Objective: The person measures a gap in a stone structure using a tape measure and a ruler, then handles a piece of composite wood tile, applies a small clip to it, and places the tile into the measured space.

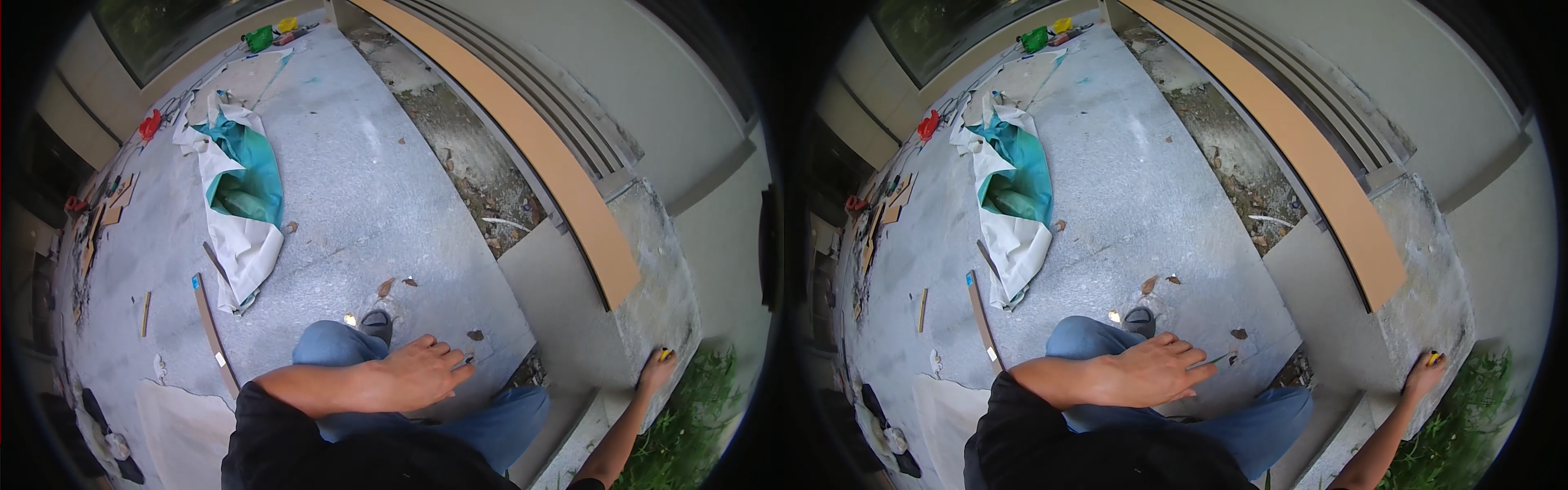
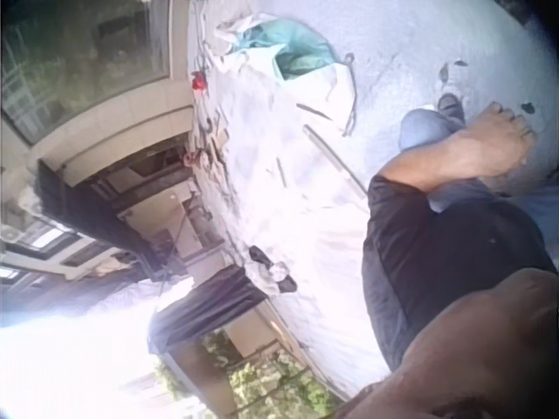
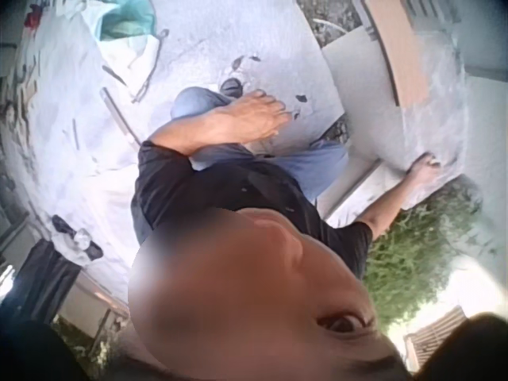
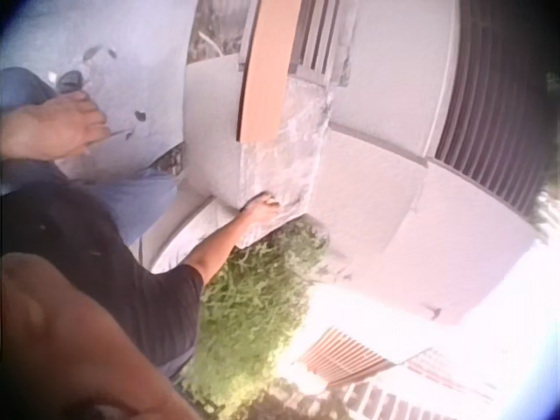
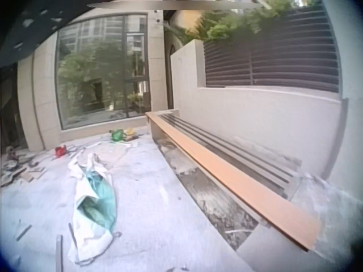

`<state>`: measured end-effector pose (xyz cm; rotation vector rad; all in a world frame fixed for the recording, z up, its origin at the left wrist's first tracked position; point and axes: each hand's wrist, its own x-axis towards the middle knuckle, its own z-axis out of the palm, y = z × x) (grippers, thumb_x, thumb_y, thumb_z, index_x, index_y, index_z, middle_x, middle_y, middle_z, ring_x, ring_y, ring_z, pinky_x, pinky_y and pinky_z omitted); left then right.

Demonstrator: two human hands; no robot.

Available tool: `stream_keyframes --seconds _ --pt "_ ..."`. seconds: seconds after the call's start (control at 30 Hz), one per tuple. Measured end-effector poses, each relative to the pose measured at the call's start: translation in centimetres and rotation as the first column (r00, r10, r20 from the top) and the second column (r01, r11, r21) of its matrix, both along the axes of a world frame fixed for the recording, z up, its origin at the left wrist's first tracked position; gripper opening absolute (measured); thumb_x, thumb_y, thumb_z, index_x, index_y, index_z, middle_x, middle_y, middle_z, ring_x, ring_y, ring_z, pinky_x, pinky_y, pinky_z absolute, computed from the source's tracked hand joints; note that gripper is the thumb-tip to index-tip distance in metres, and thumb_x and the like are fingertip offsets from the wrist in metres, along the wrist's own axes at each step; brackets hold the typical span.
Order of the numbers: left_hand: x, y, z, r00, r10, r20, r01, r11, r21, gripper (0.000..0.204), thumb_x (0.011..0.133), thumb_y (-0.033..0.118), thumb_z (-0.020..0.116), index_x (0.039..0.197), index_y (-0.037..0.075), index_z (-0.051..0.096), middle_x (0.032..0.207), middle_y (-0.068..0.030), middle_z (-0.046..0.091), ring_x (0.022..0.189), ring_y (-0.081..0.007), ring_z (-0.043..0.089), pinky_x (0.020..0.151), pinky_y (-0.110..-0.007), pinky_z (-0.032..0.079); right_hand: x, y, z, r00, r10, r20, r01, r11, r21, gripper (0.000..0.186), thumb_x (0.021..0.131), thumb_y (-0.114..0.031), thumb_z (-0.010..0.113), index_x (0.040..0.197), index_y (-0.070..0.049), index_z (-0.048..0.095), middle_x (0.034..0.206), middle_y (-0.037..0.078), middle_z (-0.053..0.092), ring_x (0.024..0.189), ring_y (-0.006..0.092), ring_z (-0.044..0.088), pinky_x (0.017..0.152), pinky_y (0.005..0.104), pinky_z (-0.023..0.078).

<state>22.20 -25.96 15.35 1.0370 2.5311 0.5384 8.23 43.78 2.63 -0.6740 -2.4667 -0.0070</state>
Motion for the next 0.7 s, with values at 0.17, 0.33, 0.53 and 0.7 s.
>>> stream_keyframes --seconds 0.17,0.33,0.53,0.7 --pt "0.1 -0.1 0.4 1.000 0.003 0.024 -0.003 1.000 0.000 0.046 0.099 0.030 0.064 0.136 0.005 0.055 0.117 -0.0130 0.059 0.114 -0.0294 0.059 0.097 -0.041 0.043 0.1 -0.5 0.0 0.999 0.025 -0.022 -0.025 1.000 0.006 0.057 0.099 -0.035 0.063 0.138 0.004 0.054 0.128 0.028 0.061 0.118 0.0428 0.059 0.102 0.0471 0.047" --pt "0.1 -0.2 0.2 1.000 -0.004 0.013 0.004 1.000 0.018 0.046 0.098 0.029 0.065 0.136 0.005 0.055 0.118 -0.0132 0.060 0.114 -0.0296 0.060 0.098 -0.041 0.043 0.4 -1.4 0.8 0.999 0.040 -0.009 -0.041 0.998 -0.052 0.058 0.099 -0.035 0.063 0.138 0.007 0.053 0.130 0.029 0.060 0.119 0.0438 0.059 0.105 0.0463 0.045" --pt "0.0 -0.2 0.2 1.000 -0.008 -0.002 0.008 1.000 0.013 0.048 0.098 0.029 0.065 0.138 0.005 0.054 0.120 -0.0136 0.060 0.114 -0.0287 0.060 0.098 -0.041 0.043 0.5 -2.1 1.3 0.999 0.043 -0.018 -0.043 0.999 0.013 0.056 0.099 -0.035 0.063 0.138 0.004 0.053 0.124 0.031 0.061 0.114 0.0473 0.059 0.100 0.0500 0.046" --pt "0.0 -0.1 0.1 1.000 -0.015 0.003 0.015 1.000 0.010 0.048 0.098 0.029 0.064 0.138 0.005 0.054 0.118 -0.0134 0.060 0.113 -0.0286 0.060 0.097 -0.041 0.044 0.3 -2.1 1.2 1.000 0.008 0.023 -0.008 1.000 -0.007 0.057 0.098 -0.035 0.063 0.138 0.005 0.053 0.131 0.029 0.060 0.120 0.0447 0.058 0.104 0.0473 0.045"
